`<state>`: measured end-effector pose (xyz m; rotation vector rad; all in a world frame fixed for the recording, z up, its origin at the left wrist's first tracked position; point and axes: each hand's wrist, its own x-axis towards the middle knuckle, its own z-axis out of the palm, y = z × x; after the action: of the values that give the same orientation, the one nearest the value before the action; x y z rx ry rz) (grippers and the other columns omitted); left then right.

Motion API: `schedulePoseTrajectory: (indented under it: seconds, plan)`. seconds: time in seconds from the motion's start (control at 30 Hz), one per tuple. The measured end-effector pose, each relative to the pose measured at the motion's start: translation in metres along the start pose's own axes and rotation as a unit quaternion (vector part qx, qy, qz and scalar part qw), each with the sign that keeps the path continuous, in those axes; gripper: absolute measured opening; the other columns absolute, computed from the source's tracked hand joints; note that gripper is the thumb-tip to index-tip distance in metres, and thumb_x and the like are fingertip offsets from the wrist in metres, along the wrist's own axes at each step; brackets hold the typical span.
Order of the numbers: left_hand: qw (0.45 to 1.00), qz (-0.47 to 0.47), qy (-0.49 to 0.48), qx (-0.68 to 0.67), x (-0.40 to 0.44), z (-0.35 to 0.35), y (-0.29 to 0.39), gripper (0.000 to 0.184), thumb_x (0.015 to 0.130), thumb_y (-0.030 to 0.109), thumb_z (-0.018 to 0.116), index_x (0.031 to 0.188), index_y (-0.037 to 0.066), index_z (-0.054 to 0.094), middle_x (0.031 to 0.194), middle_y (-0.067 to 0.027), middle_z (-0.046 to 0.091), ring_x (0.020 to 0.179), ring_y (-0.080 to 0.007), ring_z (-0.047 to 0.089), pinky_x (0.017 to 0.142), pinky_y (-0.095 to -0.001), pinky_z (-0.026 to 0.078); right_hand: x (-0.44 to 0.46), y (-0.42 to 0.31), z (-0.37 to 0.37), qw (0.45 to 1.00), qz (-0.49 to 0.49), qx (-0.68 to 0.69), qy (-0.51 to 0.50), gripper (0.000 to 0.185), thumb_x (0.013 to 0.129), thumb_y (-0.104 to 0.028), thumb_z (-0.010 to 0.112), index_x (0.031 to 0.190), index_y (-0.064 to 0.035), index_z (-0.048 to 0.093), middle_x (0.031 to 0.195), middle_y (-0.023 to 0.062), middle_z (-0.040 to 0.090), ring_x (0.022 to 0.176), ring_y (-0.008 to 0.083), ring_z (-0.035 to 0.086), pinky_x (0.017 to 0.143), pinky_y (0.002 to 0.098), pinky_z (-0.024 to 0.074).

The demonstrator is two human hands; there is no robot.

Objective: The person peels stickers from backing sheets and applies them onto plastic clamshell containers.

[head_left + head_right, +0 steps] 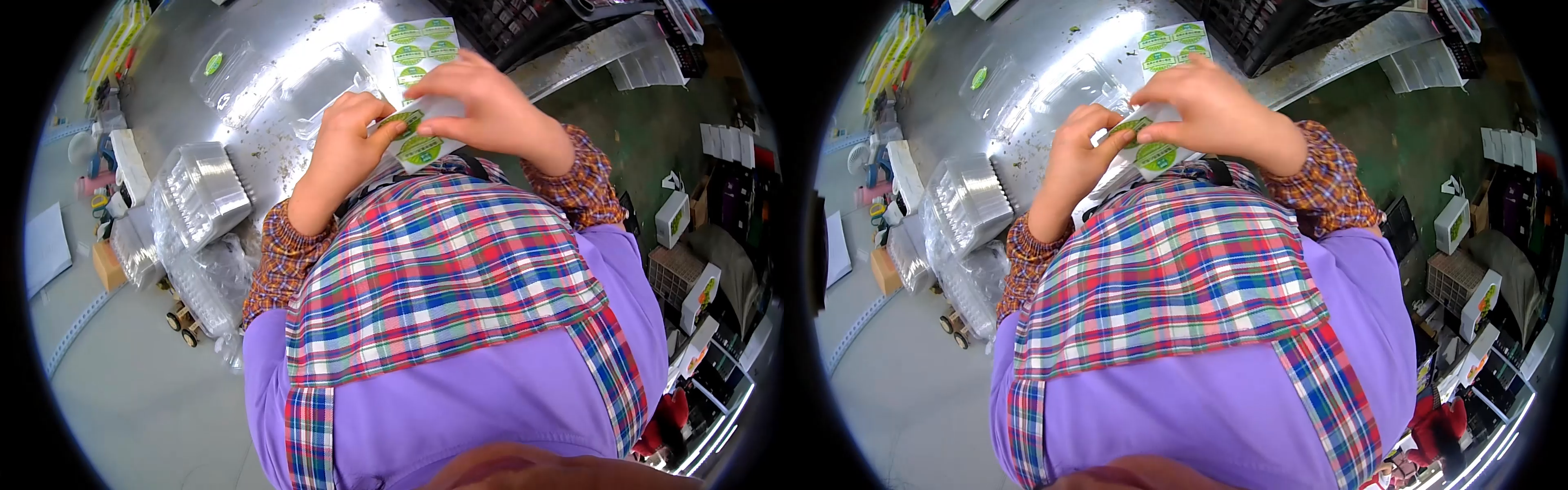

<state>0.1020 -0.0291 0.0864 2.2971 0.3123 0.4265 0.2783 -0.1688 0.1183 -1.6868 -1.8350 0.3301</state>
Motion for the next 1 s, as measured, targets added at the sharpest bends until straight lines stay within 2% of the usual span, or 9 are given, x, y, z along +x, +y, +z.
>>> schedulePoseTrajectory:
  seconds: [0.1,0.2,0.4,0.5,0.6,0.7,0.83,1.0]
  plan:
    - [1.000,0.007,-0.018,-0.005,-0.004,-0.005,0.004,0.014,0.077,0.012,0.075,0.083,0.002,0.067,0.078,-0.0089,0.063,0.078,-0.0266,0.057,0.068,-0.0364,0.044,0.000,0.007,0.009,0.997,0.067,-0.004,-0.039,0.030,0.075,-0.017,0.075,0.103,-0.0095,0.068,0.094,0.0076,0.067,0.092,0.0277,0.061,0.084,0.0380,0.0455]
    - [1.000,-0.002,-0.018,-0.011,-0.010,-0.009,0.005,0.015,0.078,0.014,0.074,0.083,0.001,0.067,0.078,-0.0092,0.062,0.078,-0.0266,0.057,0.068,-0.0366,0.044,0.000,0.001,0.010,0.994,0.086,0.056,-0.043,0.026,0.076,-0.016,0.074,0.102,-0.0115,0.068,0.094,0.0058,0.067,0.091,0.0254,0.062,0.090,0.0409,0.0423]
    - [1.000,0.008,-0.026,-0.009,-0.011,-0.012,0.007,0.016,0.079,0.014,0.073,0.081,0.001,0.065,0.075,-0.0102,0.059,0.075,-0.0274,0.055,0.066,-0.0372,0.042,0.004,-0.007,0.010,0.997,-0.023,-0.065,0.035,0.023,0.076,-0.017,0.075,0.097,-0.0114,0.068,0.094,0.0047,0.067,0.092,0.0241,0.062,0.094,0.0439,0.0398]
    - [0.999,0.041,-0.023,0.006,-0.010,-0.014,0.007,0.015,0.079,0.012,0.073,0.080,0.001,0.063,0.074,-0.0104,0.058,0.074,-0.0278,0.054,0.066,-0.0376,0.041,0.006,-0.006,0.006,0.998,-0.007,-0.067,0.010,0.019,0.076,-0.017,0.074,0.091,-0.0094,0.067,0.090,0.0053,0.067,0.091,0.0253,0.062,0.089,0.0419,0.0429]
    - [0.998,0.063,-0.009,0.017,-0.008,-0.017,0.008,0.015,0.077,0.013,0.072,0.078,0.001,0.063,0.074,-0.0109,0.060,0.072,-0.0301,0.055,0.064,-0.0402,0.042,0.011,-0.009,0.005,0.999,0.036,0.002,-0.029,0.014,0.078,-0.016,0.073,0.087,-0.0064,0.067,0.084,0.0075,0.066,0.086,0.0279,0.062,0.079,0.0395,0.0470]
    - [0.998,0.063,0.017,0.005,-0.007,-0.018,0.011,0.014,0.077,0.012,0.072,0.081,0.001,0.064,0.077,-0.0107,0.061,0.072,-0.0307,0.057,0.064,-0.0404,0.044,0.006,-0.008,0.016,0.996,0.039,0.073,0.046,0.017,0.083,-0.025,0.068,0.083,-0.0074,0.068,0.075,0.0115,0.064,0.073,0.0306,0.062,0.063,0.0399,0.0475]
    - [0.998,0.031,0.016,-0.043,-0.010,-0.021,0.019,0.017,0.079,0.005,0.072,0.093,0.001,0.064,0.086,-0.0108,0.062,0.080,-0.0234,0.061,0.069,-0.0319,0.048,0.005,-0.008,0.015,0.990,0.070,0.117,0.045,0.020,0.085,-0.026,0.066,0.082,-0.0063,0.068,0.075,0.0115,0.064,0.072,0.0298,0.061,0.062,0.0383,0.0469]
    - [0.997,0.022,0.027,-0.072,-0.010,-0.021,0.027,0.019,0.078,0.004,0.072,0.096,0.001,0.065,0.093,-0.0113,0.064,0.083,-0.0225,0.064,0.071,-0.0307,0.050,0.000,-0.008,0.017,0.982,0.102,0.152,0.052,0.024,0.086,-0.027,0.066,0.081,-0.0036,0.067,0.071,0.0118,0.063,0.066,0.0284,0.060,0.058,0.0363,0.0449]
